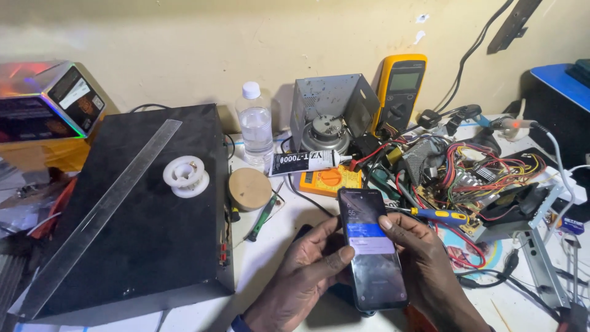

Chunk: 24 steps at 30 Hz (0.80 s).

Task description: Testing the touchscreen and interface functionality of multiple smartphones on a repair workbench.

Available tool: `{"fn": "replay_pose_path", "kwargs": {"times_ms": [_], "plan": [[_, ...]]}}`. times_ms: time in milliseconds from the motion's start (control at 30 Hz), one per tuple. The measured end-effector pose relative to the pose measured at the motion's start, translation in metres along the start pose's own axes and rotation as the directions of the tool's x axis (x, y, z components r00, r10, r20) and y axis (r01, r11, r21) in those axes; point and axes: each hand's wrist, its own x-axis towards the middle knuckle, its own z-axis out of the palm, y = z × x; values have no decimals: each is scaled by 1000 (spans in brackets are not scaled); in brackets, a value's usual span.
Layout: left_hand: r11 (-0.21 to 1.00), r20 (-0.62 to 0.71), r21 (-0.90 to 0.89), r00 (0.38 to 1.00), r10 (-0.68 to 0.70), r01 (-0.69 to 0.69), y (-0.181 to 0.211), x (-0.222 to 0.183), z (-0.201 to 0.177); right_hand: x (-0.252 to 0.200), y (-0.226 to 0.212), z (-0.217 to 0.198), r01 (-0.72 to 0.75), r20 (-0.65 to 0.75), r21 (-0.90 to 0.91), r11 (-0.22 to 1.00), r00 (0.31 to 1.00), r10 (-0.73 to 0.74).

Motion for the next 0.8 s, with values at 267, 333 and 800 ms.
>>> {"fn": "replay_pose_path", "kwargs": {"times_ms": [267,333,800], "plan": [[985,74,-3,983,-170,171,-12,-1,-4,5,-9,-5,17,-153,-14,1000,988,-19],[984,59,33,983,-175,173,-14,0,-6,4,-11,-5,18,-159,-11,1000,987,-19],[976,-209,216,977,30,16,-18,3,6,7,-7,-6,153,-177,37,988,974,-144]]}}
